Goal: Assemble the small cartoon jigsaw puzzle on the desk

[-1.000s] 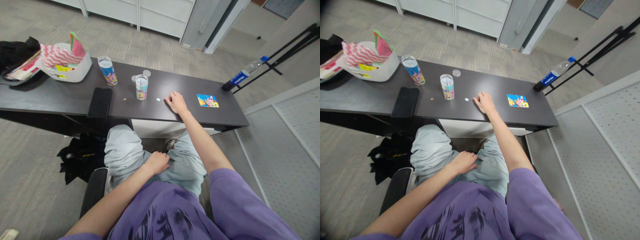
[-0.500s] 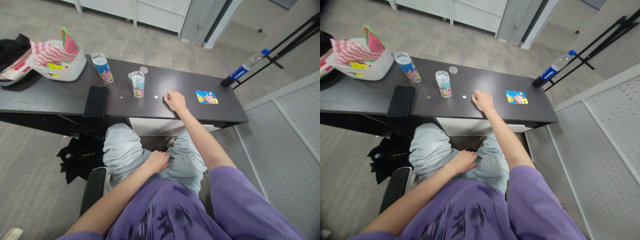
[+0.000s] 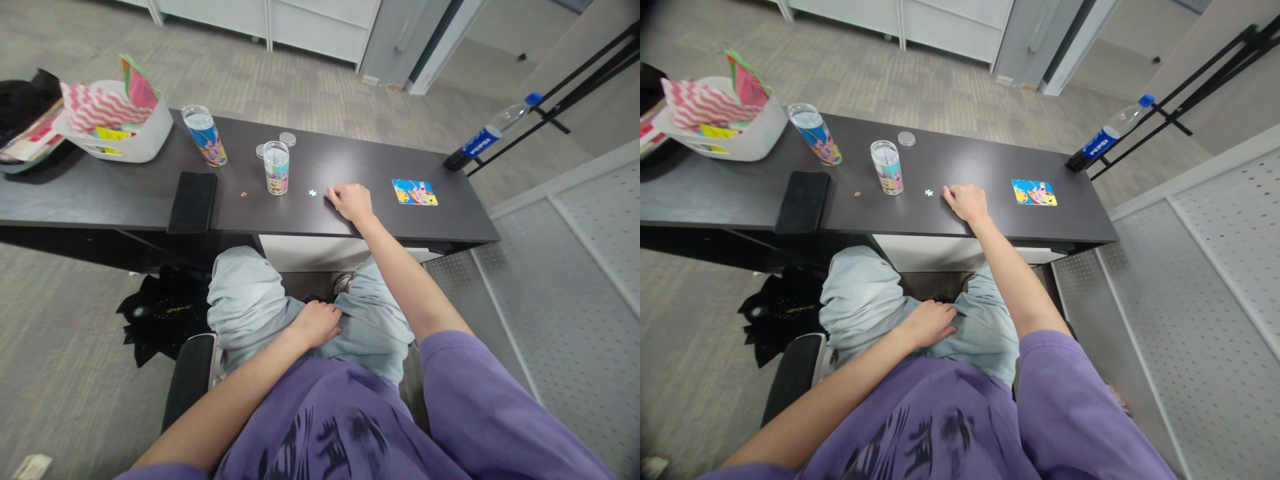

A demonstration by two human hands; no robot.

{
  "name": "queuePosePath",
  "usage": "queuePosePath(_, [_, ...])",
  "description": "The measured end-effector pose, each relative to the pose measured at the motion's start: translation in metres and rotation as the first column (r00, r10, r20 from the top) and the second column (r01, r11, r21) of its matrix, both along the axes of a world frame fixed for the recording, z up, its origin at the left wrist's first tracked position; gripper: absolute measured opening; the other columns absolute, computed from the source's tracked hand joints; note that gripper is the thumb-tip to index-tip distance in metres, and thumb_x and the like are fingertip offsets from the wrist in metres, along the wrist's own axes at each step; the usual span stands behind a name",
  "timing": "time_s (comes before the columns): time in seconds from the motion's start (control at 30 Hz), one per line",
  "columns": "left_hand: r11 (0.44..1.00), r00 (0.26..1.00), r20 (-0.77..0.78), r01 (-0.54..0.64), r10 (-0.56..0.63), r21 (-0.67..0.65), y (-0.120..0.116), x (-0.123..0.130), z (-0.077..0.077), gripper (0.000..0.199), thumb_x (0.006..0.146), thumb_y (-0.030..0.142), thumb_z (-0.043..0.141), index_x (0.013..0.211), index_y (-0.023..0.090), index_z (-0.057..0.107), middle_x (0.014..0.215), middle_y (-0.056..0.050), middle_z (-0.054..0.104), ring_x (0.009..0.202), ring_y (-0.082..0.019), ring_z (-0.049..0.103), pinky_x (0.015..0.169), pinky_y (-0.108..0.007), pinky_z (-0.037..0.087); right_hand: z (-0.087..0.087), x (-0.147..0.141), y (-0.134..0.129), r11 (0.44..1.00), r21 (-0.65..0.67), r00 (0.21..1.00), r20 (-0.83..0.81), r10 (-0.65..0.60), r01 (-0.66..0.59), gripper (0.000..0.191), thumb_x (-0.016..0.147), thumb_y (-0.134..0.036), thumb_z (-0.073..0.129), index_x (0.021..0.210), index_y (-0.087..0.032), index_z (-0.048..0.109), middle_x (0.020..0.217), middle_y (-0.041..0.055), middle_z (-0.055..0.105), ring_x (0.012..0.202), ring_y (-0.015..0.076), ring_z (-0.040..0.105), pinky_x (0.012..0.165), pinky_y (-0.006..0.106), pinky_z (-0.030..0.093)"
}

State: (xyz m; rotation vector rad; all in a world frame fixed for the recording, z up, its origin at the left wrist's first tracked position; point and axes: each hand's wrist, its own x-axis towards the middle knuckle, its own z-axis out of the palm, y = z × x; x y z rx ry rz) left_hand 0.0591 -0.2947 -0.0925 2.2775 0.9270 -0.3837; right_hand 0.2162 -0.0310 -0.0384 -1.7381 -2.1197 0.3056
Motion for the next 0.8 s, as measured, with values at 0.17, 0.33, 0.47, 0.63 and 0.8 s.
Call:
queuePosePath(0.17, [1.0, 1.0, 0.006, -0.002, 0.002, 0.019, -0.001, -0.001, 0.001, 0.034, 0.127, 0.048, 0.086, 0.15, 0.023, 0.085, 0.153, -0.014, 0.085, 0.137, -0.032, 0.084, 0.124, -0.058, 0.075, -0.003, 0.001, 0.011, 0.994, 0.062, 0.979, -0.187, -0.076, 0.089, 0.083, 0.129, -0.071, 0.072, 0.065, -0.034, 0.035, 0.063, -0.0028, 0.034, 0.081, 0.0236, 0.042, 0.085, 0.042, 0.037])
queuePosePath(0.33, [1.0, 1.0, 0.008, -0.007, 0.007, 0.024, 0.001, 0.0, -0.001, 0.035, 0.126, 0.048, 0.088, 0.15, 0.022, 0.085, 0.152, -0.013, 0.086, 0.136, -0.032, 0.085, 0.122, -0.058, 0.076, 0.009, -0.005, 0.052, 0.939, 0.03, 0.559, -0.81, -0.178, 0.343, 0.085, 0.125, -0.101, 0.044, 0.073, -0.037, 0.022, 0.067, -0.0082, 0.019, 0.067, 0.0214, 0.021, 0.064, 0.038, 0.03])
queuePosePath(0.47, [1.0, 1.0, 0.0, 0.002, -0.002, 0.017, 0.003, 0.0, -0.003, 0.036, 0.126, 0.05, 0.087, 0.149, 0.022, 0.085, 0.151, -0.013, 0.085, 0.131, -0.031, 0.085, 0.118, -0.055, 0.077, 0.031, -0.005, 0.079, 0.903, -0.13, -0.212, -0.976, -0.044, 0.409, 0.076, 0.134, -0.074, 0.038, 0.075, -0.033, 0.013, 0.071, -0.0096, 0.01, 0.062, 0.0212, 0.012, 0.054, 0.032, 0.024])
queuePosePath(0.63, [1.0, 1.0, -0.007, 0.017, -0.017, 0.027, 0.004, 0.0, -0.007, 0.04, 0.126, 0.049, 0.088, 0.153, 0.021, 0.083, 0.153, -0.014, 0.084, 0.134, -0.033, 0.085, 0.118, -0.058, 0.077, 0.039, -0.025, 0.083, 0.932, -0.128, -0.464, -0.885, 0.048, 0.341, 0.061, 0.131, -0.031, 0.031, 0.073, -0.031, 0.011, 0.074, -0.0057, 0.014, 0.065, 0.0232, 0.018, 0.057, 0.031, 0.038])
queuePosePath(0.8, [0.999, 1.0, -0.015, 0.017, -0.017, 0.028, 0.003, 0.003, -0.01, 0.044, 0.125, 0.05, 0.09, 0.155, 0.02, 0.082, 0.154, -0.014, 0.084, 0.135, -0.034, 0.085, 0.118, -0.059, 0.077, 0.035, -0.059, 0.076, 0.933, -0.236, -0.53, -0.846, -0.06, 0.273, 0.06, 0.127, -0.026, 0.038, 0.069, -0.03, 0.022, 0.075, -0.004, 0.028, 0.064, 0.0209, 0.025, 0.059, 0.031, 0.04])
